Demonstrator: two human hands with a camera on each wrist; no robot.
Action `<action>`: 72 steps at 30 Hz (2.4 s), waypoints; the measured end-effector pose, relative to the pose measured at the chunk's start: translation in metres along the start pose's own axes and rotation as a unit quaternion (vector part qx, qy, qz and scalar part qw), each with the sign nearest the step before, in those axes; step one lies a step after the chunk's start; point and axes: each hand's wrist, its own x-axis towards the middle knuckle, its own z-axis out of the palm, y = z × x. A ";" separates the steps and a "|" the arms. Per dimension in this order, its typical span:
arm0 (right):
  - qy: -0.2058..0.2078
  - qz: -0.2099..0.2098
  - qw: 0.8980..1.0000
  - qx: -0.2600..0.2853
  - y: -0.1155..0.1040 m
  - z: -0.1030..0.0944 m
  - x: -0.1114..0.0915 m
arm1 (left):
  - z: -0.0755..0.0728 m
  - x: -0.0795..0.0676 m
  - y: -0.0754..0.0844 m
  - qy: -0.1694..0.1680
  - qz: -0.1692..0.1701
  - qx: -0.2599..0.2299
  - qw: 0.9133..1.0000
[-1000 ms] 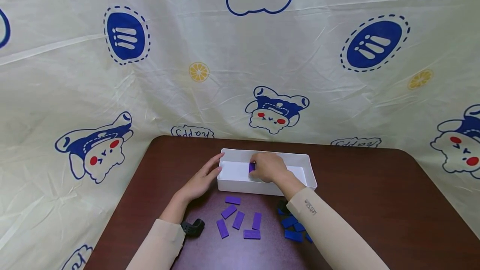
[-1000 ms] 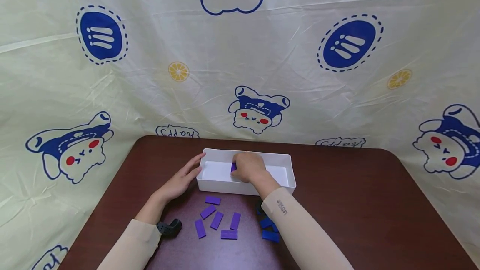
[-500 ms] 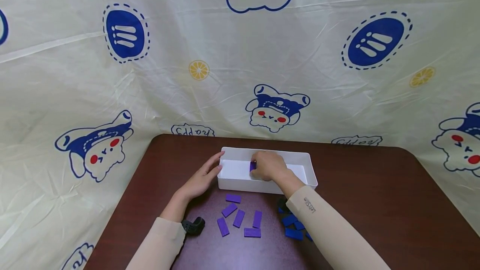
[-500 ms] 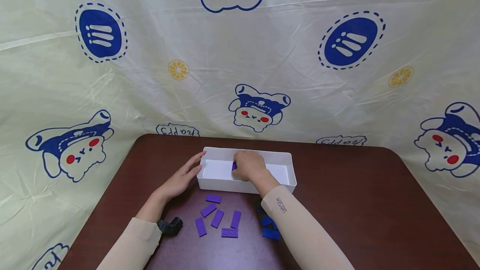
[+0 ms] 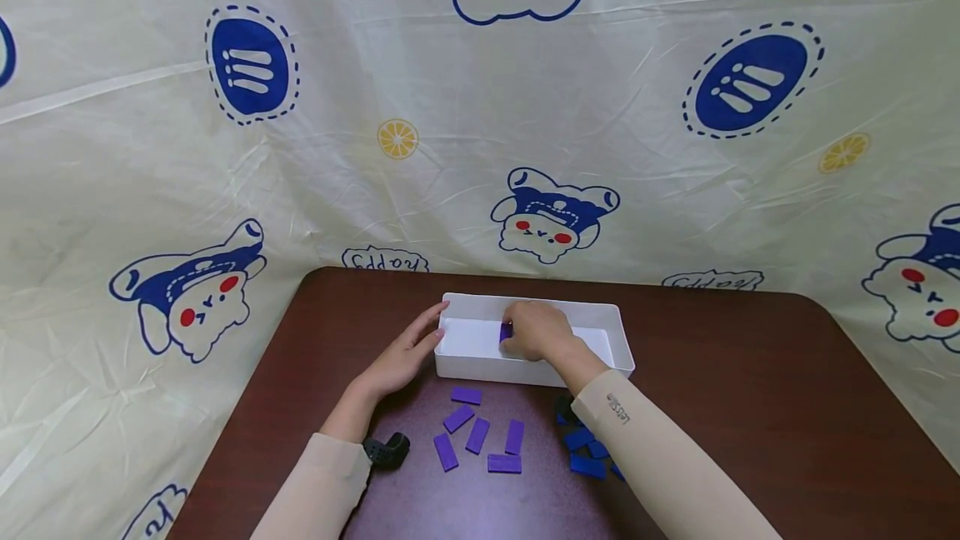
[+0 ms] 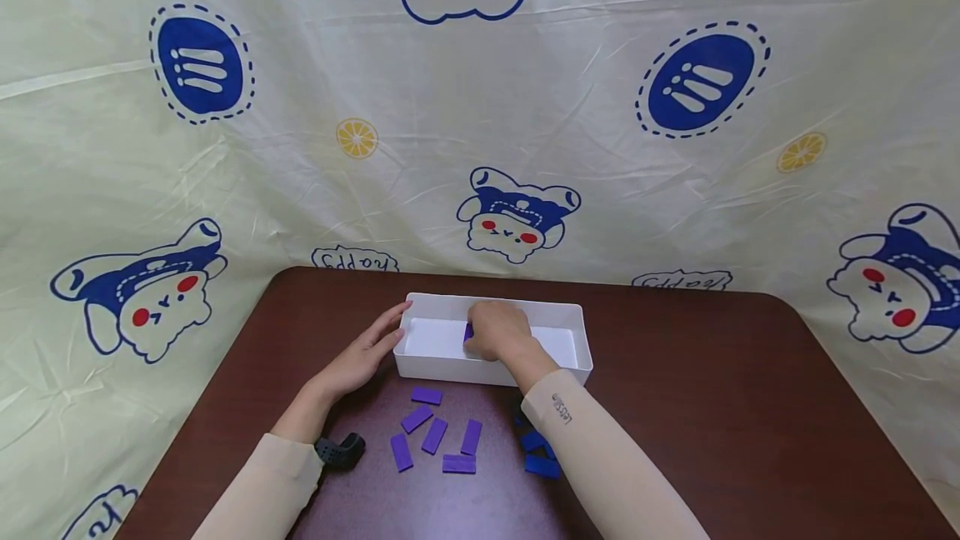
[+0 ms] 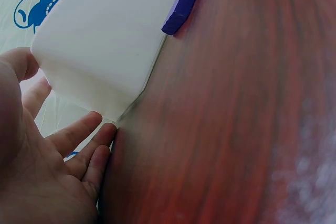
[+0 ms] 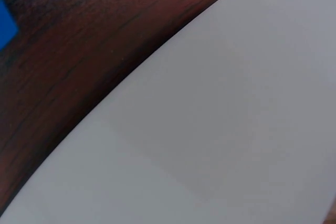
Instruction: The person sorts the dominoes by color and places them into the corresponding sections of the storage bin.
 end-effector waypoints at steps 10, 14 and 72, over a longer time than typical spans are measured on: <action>-0.004 0.000 1.000 -0.009 -0.001 -0.001 -0.001 | 0.000 0.001 -0.001 -0.003 0.004 0.000 1.000; -0.011 0.002 1.000 -0.009 -0.001 -0.001 0.000 | 0.000 0.001 -0.002 -0.001 0.004 0.002 1.000; 0.011 0.008 1.000 -0.012 0.001 0.002 -0.001 | 0.002 0.000 -0.003 0.006 0.000 0.008 1.000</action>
